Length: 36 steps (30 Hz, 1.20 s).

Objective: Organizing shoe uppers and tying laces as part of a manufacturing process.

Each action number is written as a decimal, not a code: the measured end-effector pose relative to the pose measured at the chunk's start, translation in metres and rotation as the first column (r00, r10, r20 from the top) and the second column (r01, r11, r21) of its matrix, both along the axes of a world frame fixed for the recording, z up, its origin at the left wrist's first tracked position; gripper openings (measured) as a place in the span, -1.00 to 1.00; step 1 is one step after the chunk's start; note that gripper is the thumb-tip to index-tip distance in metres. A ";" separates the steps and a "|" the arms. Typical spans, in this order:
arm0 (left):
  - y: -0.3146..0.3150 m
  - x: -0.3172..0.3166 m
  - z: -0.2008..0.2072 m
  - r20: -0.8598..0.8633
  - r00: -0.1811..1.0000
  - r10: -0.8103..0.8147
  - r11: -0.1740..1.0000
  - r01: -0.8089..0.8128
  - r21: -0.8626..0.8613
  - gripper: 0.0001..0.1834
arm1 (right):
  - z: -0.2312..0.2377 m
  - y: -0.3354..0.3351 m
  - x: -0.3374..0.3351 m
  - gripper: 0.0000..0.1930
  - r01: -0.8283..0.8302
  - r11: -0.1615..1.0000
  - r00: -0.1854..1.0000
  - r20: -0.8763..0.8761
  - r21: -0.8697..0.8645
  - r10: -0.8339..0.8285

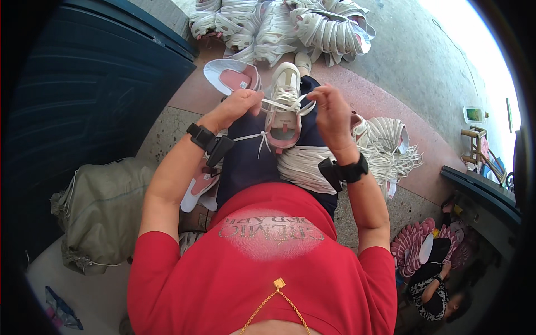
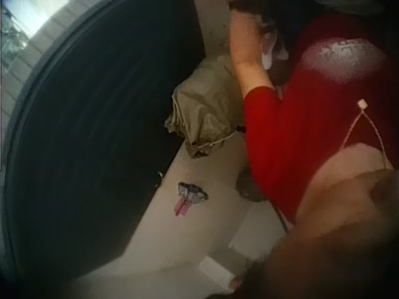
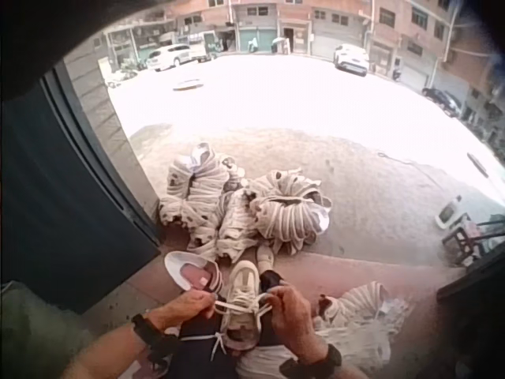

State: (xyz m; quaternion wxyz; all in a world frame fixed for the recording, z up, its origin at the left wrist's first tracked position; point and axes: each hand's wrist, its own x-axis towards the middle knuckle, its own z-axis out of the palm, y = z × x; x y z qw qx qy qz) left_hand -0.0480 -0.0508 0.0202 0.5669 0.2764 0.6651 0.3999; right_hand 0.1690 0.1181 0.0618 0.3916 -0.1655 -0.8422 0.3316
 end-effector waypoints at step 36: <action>0.052 0.037 0.029 -0.234 0.947 -0.222 0.974 0.227 -0.006 -0.75 | 0.134 0.028 0.025 -0.75 -0.506 0.108 0.780 -0.401 -0.856 0.480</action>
